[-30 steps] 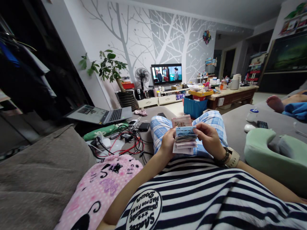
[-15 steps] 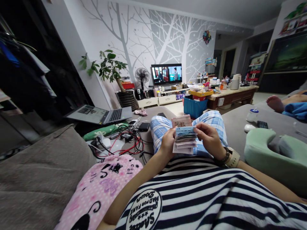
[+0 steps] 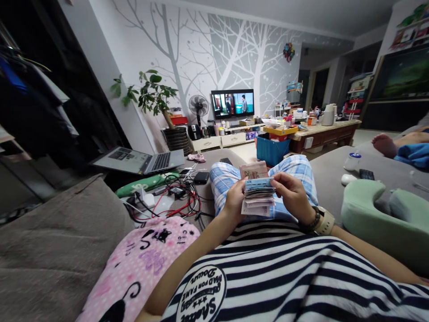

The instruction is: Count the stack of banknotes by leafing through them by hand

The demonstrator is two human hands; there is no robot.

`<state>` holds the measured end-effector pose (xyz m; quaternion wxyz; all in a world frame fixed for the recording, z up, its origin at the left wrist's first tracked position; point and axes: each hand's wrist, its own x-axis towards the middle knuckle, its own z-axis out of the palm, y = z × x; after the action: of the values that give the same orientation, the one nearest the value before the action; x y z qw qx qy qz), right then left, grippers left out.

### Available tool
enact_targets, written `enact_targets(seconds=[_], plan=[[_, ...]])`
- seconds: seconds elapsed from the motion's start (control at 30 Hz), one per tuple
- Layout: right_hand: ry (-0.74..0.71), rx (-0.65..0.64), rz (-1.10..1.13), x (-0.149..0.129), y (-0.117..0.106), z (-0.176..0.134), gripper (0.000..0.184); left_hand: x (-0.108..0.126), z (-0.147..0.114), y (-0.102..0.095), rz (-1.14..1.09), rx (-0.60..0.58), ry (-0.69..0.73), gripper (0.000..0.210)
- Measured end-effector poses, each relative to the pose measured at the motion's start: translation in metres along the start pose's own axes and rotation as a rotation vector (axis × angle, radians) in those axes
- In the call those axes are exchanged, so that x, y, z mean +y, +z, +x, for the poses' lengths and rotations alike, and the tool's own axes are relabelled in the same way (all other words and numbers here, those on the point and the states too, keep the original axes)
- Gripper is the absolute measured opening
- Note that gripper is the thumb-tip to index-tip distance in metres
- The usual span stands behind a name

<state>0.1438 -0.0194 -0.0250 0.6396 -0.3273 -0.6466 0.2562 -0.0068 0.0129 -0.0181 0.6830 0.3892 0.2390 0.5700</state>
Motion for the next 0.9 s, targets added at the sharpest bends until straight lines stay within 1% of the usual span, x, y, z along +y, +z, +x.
enact_targets(seconds=[0.17, 0.3, 0.43, 0.63, 0.9], plan=[[-0.003, 0.003, -0.016, -0.0004, 0.0002, 0.0000, 0.026, 0.0001, -0.0003, 0.0004, -0.019, -0.010, -0.036, 0.019], [-0.010, 0.004, -0.023, 0.0004, -0.0002, 0.0001, 0.026, -0.0015, 0.0019, -0.0020, -0.017, -0.007, -0.028, 0.016], [-0.008, 0.000, -0.016, 0.0010, -0.0005, -0.0005, 0.027, -0.0018, 0.0032, -0.0024, -0.018, -0.019, -0.029, 0.017], [-0.005, -0.003, -0.011, 0.0004, -0.0009, -0.0012, 0.029, -0.0003, 0.0014, -0.0004, -0.014, 0.046, -0.044, 0.011], [-0.007, 0.008, 0.010, -0.0001, -0.0006, -0.0020, 0.029, -0.0033, 0.0052, -0.0038, -0.022, 0.050, -0.051, 0.010]])
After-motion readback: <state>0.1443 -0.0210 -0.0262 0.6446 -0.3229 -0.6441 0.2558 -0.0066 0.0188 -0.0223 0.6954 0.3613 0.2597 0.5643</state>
